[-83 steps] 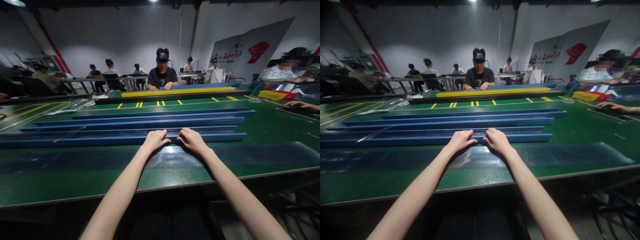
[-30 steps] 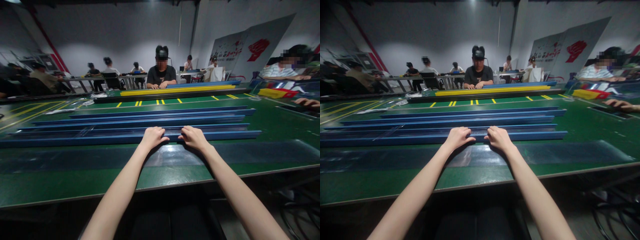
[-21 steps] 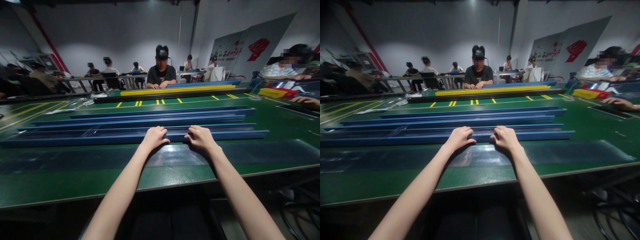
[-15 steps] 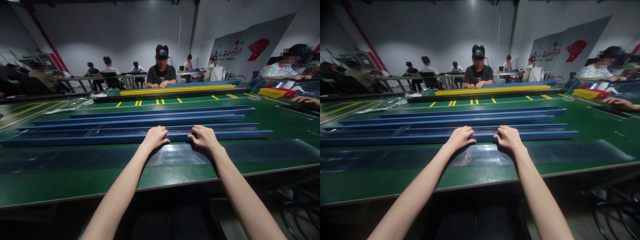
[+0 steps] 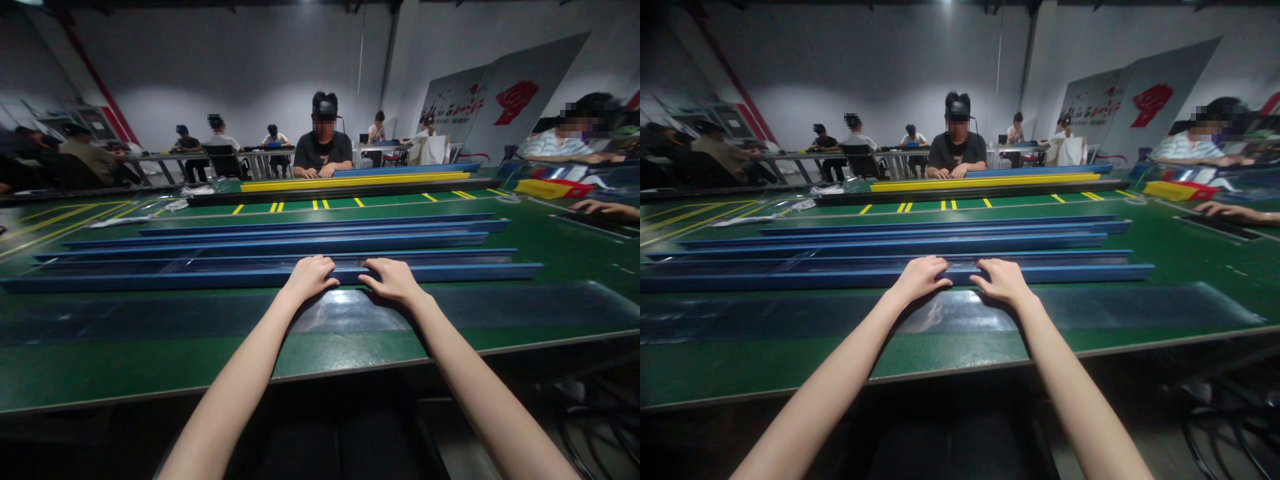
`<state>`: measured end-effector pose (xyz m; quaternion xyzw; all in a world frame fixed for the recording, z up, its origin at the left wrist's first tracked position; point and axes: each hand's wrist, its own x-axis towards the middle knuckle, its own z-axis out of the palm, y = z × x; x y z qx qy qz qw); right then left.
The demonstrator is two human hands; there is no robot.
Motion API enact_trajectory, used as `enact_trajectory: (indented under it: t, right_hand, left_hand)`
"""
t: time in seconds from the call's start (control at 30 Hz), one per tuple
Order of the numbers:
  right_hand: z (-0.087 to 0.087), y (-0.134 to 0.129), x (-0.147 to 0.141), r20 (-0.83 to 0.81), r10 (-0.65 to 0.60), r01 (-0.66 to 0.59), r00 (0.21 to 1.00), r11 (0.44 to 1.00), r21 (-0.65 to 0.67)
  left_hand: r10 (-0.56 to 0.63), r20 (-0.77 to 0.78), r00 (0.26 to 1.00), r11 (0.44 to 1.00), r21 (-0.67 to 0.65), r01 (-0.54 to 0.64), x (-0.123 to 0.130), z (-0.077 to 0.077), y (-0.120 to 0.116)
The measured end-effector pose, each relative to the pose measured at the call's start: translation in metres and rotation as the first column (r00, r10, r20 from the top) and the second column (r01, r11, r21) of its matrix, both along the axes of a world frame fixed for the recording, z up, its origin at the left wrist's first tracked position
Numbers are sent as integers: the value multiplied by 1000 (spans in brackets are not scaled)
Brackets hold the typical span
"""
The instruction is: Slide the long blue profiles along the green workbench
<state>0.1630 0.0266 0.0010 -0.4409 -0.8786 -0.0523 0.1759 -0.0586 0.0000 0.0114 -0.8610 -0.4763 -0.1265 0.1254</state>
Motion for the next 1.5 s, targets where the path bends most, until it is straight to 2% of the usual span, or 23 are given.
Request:
enact_trajectory:
  t: [1.5]
  right_hand:
    - [-3, 2, 3, 11, -28, 28, 1000, 1000, 7]
  left_hand:
    - [113, -30, 993, 990, -79, -115, 1, 3, -2]
